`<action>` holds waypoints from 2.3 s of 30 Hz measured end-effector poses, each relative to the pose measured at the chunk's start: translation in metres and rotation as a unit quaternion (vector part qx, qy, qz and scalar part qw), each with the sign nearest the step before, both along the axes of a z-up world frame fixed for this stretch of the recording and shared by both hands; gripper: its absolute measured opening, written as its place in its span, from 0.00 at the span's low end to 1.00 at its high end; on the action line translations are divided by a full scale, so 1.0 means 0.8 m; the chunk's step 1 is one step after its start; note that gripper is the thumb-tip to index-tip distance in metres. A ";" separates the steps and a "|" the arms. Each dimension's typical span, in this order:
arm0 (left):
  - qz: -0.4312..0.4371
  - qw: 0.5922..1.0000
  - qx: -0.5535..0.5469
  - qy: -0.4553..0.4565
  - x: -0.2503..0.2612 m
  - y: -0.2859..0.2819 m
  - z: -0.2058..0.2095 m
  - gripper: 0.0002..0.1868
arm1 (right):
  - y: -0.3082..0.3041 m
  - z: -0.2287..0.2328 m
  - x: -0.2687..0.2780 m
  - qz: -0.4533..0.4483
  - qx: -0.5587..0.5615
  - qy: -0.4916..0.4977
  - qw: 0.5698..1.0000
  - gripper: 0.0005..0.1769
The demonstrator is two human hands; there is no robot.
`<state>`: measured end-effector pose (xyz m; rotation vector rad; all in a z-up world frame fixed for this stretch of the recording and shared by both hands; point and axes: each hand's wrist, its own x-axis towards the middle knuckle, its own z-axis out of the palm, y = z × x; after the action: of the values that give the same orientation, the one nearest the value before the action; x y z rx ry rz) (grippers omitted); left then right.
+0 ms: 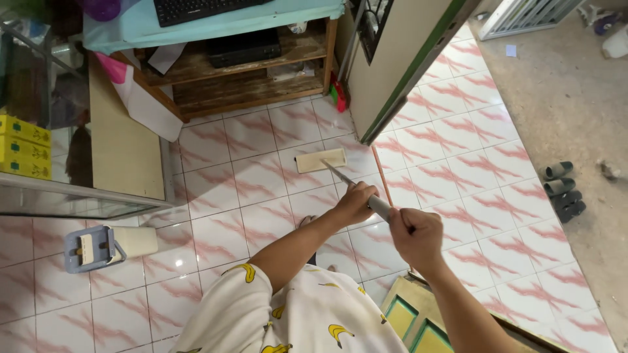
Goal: Mopping a tiled floor inside a home using a flat mop.
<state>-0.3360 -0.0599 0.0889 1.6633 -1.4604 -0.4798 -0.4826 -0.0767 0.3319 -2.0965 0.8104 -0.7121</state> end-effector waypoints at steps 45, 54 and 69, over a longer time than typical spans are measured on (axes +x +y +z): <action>0.092 0.987 0.113 -0.062 0.020 0.222 -0.013 0.07 | 0.178 -0.069 -0.003 0.136 0.072 0.052 0.987 0.24; 0.064 0.981 0.179 -0.041 -0.006 0.370 0.087 0.10 | 0.288 -0.030 -0.034 0.133 0.117 0.013 0.984 0.28; 0.125 0.981 0.148 -0.030 0.113 0.521 -0.037 0.17 | 0.506 -0.132 0.085 0.163 0.027 -0.052 0.985 0.24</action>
<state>-0.2458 0.3573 0.0595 2.0818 -1.2415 -0.5293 -0.4146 0.3281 0.2266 -2.0589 0.4102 -0.6068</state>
